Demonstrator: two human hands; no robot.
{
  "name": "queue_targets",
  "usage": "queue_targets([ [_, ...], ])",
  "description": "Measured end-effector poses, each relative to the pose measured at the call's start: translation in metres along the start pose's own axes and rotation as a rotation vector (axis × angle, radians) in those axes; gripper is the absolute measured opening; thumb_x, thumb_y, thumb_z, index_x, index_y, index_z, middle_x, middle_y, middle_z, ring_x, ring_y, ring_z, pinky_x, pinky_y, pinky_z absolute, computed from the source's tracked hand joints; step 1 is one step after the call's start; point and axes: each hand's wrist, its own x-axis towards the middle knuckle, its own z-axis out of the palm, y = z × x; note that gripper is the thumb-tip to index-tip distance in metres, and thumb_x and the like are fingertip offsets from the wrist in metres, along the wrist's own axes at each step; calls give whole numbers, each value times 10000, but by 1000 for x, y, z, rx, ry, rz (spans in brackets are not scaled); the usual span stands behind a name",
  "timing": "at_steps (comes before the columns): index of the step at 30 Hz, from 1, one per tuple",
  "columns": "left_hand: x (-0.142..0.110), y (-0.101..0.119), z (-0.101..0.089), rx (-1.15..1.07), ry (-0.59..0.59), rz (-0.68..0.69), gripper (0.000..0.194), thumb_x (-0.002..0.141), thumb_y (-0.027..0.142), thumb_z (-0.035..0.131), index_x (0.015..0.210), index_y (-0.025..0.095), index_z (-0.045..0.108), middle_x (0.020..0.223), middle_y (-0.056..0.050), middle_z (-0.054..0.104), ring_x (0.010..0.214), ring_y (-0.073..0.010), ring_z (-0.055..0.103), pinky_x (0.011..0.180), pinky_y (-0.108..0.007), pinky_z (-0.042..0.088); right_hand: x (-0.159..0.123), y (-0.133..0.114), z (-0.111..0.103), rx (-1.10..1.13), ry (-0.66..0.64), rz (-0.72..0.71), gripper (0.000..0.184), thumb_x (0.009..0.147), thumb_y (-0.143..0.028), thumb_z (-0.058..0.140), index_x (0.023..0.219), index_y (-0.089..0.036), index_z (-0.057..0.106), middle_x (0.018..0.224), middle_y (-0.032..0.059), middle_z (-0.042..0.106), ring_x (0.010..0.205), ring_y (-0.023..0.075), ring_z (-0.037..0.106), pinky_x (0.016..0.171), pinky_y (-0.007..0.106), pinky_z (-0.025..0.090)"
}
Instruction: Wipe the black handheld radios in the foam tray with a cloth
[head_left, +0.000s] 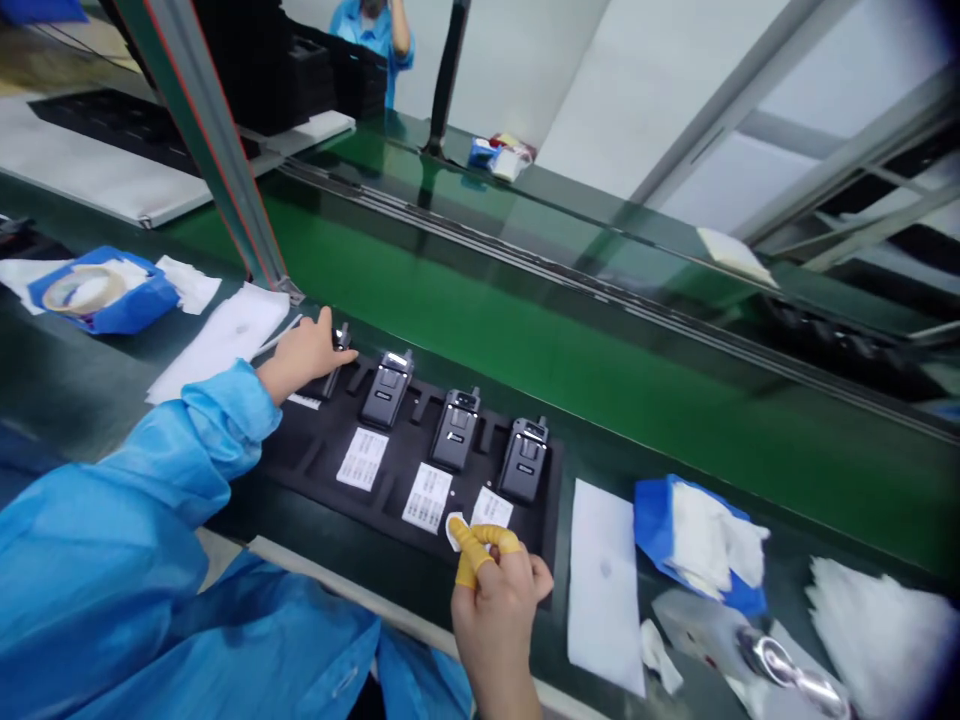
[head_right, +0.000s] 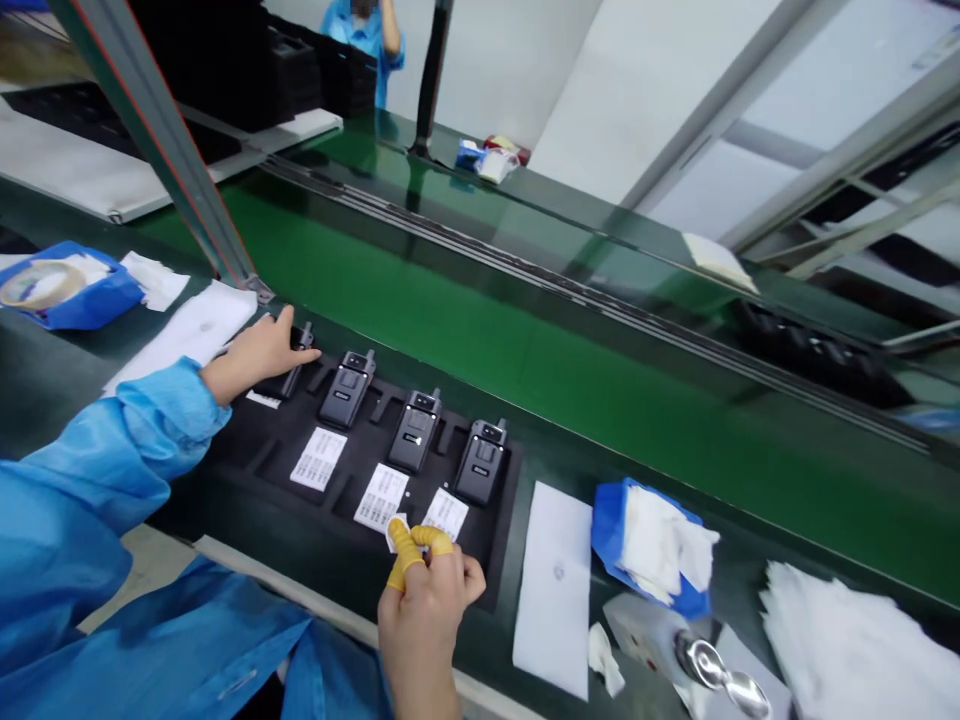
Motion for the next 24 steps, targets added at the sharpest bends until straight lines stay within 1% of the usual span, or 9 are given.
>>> queue_targets([
  [3,-8,0,2,46,45,50,825,828,577,497,1438,93,225,1261,-266,456,1048,-416,572,831,-431,455,-7,21,-5,-34,11,14,274,693,-31,414,736,-178,641,867,52,572,785,170,503,781,359,280],
  [6,-28,8,1,93,183,179,752,852,540,479,1408,73,285,1257,-280,443,1110,-456,502,855,-498,434,-9,47,-14,-79,46,-3,287,747,-59,449,861,-208,667,926,42,604,797,157,533,771,340,269],
  [8,-49,22,5,58,290,324,675,868,481,474,1385,70,335,1288,-278,425,1180,-462,432,905,-542,397,-6,67,-24,-146,96,49,274,784,-86,456,900,-211,671,931,48,611,786,156,537,769,341,265],
  [10,-74,43,15,-53,318,552,559,876,414,473,1322,80,438,1288,-249,451,1211,-418,424,974,-537,361,-2,90,-39,-242,153,153,263,812,-118,448,903,-212,677,929,56,614,775,163,534,772,352,259],
  [13,-111,78,37,-243,293,906,404,895,350,446,1205,121,566,1265,-190,528,1231,-343,453,1078,-523,273,2,133,-71,-429,277,344,229,823,-188,463,859,-213,688,910,60,615,763,175,516,750,356,242],
  [15,-130,101,52,-323,256,1076,348,911,323,434,1158,148,606,1272,-152,560,1252,-308,456,1106,-507,244,-1,165,-96,-564,342,497,229,813,-222,470,848,-205,696,908,71,612,767,186,499,723,353,220],
  [18,-144,133,71,-365,175,1313,311,921,315,447,1151,209,628,1312,-79,566,1307,-300,407,1114,-527,217,-14,206,-122,-698,308,673,249,783,-202,457,815,-183,703,885,78,603,748,181,471,694,344,181],
  [21,-146,160,85,-340,78,1461,321,918,354,486,1201,261,605,1363,-33,525,1337,-315,366,1110,-590,150,-27,228,-124,-735,225,697,243,764,-172,454,766,-176,697,852,58,602,736,159,463,697,331,176],
  [24,-148,179,93,-293,50,1454,427,914,439,488,1278,225,551,1414,-92,453,1335,-333,366,1096,-627,105,-34,234,-112,-727,159,662,233,764,-166,459,771,-180,692,855,47,612,774,157,478,732,335,189],
])
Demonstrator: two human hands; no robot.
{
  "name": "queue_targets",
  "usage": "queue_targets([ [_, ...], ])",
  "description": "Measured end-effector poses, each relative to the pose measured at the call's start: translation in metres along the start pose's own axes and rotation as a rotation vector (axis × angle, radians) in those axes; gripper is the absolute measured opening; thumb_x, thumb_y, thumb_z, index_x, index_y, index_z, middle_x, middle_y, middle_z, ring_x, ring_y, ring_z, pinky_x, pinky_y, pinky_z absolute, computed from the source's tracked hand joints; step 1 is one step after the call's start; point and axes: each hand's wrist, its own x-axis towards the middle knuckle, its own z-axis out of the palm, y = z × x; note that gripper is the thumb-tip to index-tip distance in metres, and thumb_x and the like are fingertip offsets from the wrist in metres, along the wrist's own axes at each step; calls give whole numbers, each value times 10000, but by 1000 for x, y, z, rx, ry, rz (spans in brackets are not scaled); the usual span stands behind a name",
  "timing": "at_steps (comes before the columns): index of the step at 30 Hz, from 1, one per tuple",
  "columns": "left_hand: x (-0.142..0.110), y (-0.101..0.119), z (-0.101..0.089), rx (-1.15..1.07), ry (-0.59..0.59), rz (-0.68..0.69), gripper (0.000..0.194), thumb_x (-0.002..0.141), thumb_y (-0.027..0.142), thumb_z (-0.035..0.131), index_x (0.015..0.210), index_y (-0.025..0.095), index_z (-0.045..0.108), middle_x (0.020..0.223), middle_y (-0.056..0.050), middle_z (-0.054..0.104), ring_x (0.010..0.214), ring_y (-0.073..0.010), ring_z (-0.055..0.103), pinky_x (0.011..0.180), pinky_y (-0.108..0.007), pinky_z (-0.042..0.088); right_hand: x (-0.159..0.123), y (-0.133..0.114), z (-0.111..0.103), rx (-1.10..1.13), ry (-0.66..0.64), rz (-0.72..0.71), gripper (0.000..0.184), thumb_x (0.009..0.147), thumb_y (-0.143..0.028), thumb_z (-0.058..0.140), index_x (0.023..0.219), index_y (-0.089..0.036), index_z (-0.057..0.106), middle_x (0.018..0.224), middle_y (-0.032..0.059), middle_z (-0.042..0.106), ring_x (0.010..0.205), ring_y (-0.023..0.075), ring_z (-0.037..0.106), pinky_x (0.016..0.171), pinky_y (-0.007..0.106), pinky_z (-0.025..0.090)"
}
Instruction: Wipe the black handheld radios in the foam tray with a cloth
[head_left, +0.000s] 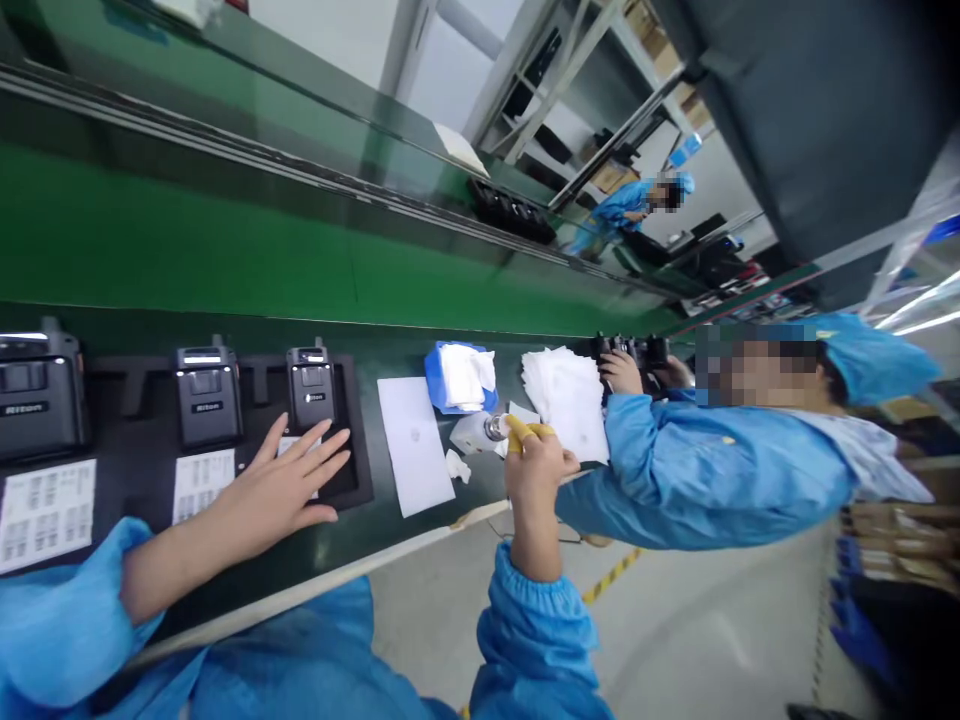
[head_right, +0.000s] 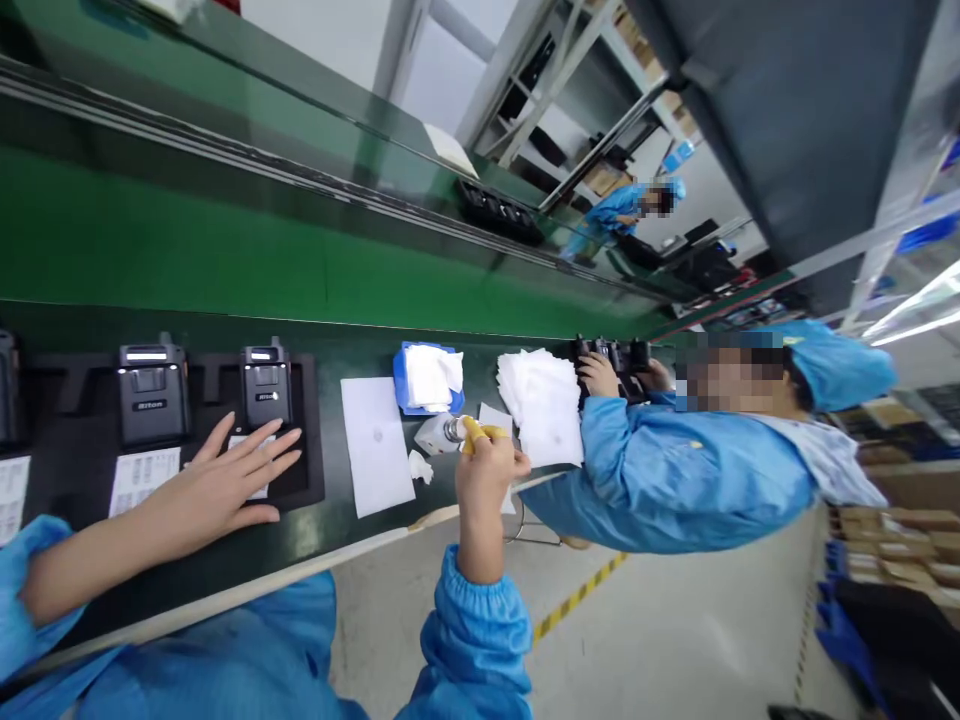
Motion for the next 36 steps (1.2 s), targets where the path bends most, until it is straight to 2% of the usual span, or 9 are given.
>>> queue_targets([
  [2,4,2,4,28,7,-42,484,909,480,481,1295,193,538,1414,-136,439,1329,-336,374,1095,-633,79,-5,-2,3,9,-18,-38,233,755,-160,453,751,-183,685,844,44,617,786,161,479,751,347,190],
  [5,1,9,2,50,-6,-118,497,899,481,505,1305,196,529,1401,-132,458,1323,-305,395,1116,-604,44,-9,-1,-2,50,-23,-97,237,731,-158,433,691,-187,665,798,40,612,768,171,471,748,363,183],
  [10,-7,20,-7,18,-33,-188,546,857,485,578,1301,173,525,1373,-123,499,1314,-277,413,1144,-550,64,0,-13,-13,140,108,-157,212,758,-274,463,671,-201,642,746,36,587,687,169,440,718,364,180],
  [13,-9,22,-5,3,-9,-231,567,849,493,583,1309,168,512,1396,-131,472,1347,-284,360,1144,-538,113,11,-53,-14,259,150,-319,181,772,-290,502,696,-207,645,817,40,599,704,165,460,738,366,212],
  [18,-10,23,2,5,2,-292,617,858,536,540,1344,165,459,1462,-141,375,1398,-310,238,1122,-596,83,21,-149,-6,328,2,-647,207,742,-124,468,695,-206,653,714,23,531,740,173,439,785,376,243],
  [21,-10,24,4,-5,11,-331,620,865,534,528,1353,161,443,1463,-156,368,1394,-321,243,1113,-614,69,20,-192,5,358,-70,-792,275,739,-50,471,790,-216,685,838,39,601,827,178,453,834,393,234],
  [23,-10,24,3,-15,18,-338,586,873,507,531,1345,169,453,1453,-157,385,1385,-317,269,1115,-610,70,18,-209,13,371,-104,-860,273,758,-39,488,784,-221,689,942,41,629,880,175,458,862,404,221],
  [28,-8,25,0,-17,16,-341,534,888,441,528,1339,163,461,1436,-165,409,1363,-315,319,1119,-596,99,15,-218,30,387,-146,-951,256,772,-32,508,692,-217,667,980,19,646,914,160,466,906,414,183],
  [36,-7,23,-2,14,-3,-339,491,907,420,490,1324,160,478,1441,-138,411,1362,-298,326,1136,-552,92,17,-209,37,417,-184,-876,307,770,9,445,697,-210,647,837,6,622,866,152,471,911,394,182],
])
